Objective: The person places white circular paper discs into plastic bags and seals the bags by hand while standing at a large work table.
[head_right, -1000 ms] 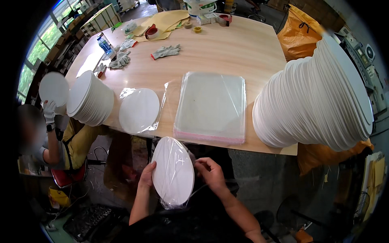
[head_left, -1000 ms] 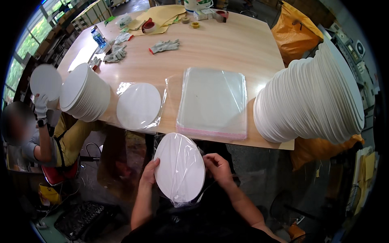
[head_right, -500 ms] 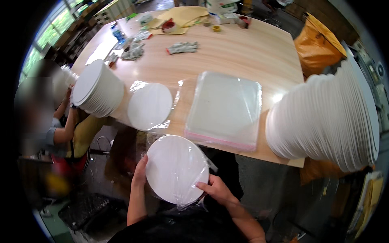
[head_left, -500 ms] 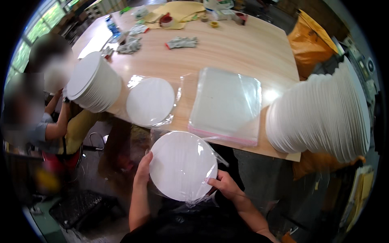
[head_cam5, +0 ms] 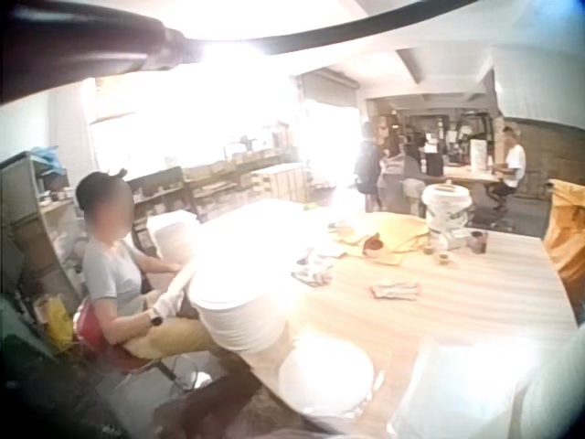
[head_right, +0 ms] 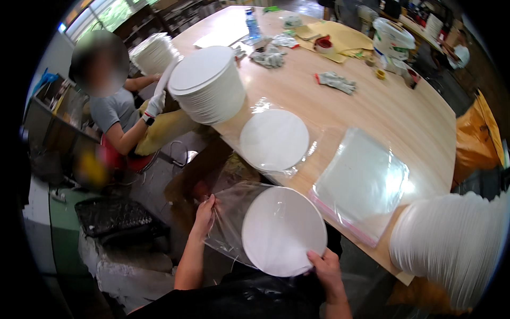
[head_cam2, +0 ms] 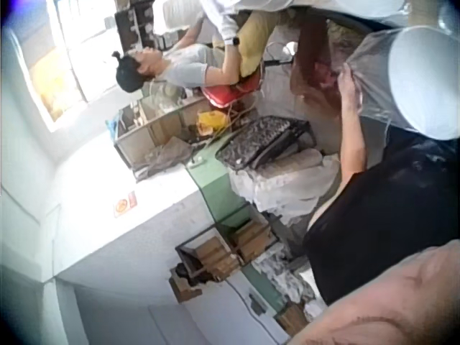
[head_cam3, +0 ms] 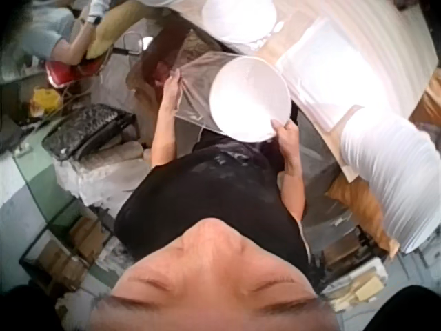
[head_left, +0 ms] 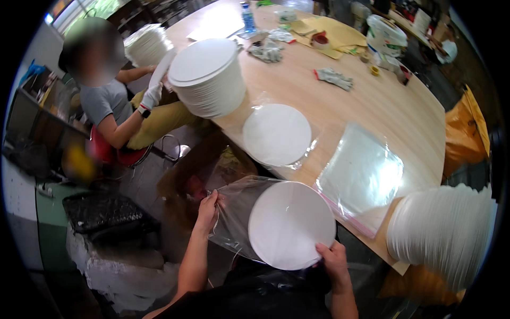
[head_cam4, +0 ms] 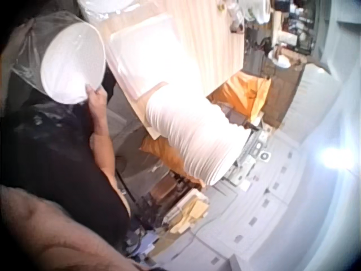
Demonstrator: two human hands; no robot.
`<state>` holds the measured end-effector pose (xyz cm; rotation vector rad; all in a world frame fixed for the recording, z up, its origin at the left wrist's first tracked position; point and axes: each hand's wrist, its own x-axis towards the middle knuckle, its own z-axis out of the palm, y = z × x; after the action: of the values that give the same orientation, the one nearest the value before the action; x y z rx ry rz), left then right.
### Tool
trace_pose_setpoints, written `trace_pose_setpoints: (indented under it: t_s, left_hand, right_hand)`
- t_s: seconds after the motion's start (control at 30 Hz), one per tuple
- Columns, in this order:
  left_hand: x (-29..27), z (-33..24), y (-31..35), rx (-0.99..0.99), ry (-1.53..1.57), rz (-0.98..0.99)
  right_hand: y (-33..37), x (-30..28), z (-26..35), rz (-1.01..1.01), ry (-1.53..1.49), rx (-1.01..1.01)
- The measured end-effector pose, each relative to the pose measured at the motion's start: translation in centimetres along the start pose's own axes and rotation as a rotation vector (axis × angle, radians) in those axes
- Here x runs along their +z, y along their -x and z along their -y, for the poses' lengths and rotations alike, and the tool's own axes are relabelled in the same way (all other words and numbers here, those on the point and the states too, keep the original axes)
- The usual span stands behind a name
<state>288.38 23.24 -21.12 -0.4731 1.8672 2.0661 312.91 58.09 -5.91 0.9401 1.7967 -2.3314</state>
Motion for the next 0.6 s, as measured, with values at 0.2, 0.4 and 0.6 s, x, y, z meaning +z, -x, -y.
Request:
trace_pose_setpoints:
  t_s: [0.2,0.4,0.6]
  left_hand:
    - [-17.9,11.6,-6.5,-0.353,0.187,-0.728]
    - [-21.4,14.9,-12.0,-0.247,0.593,-0.937]
    - [-17.5,12.3,-18.5,-0.06,0.592,-0.869]
  right_hand:
    - [3.2,-4.7,1.2,-0.194,-0.241,-0.119]
    - [3.7,-4.2,0.3,-0.268,-0.295,-0.007]
    - [5.7,-2.7,0.0,-0.406,-0.226,0.015]
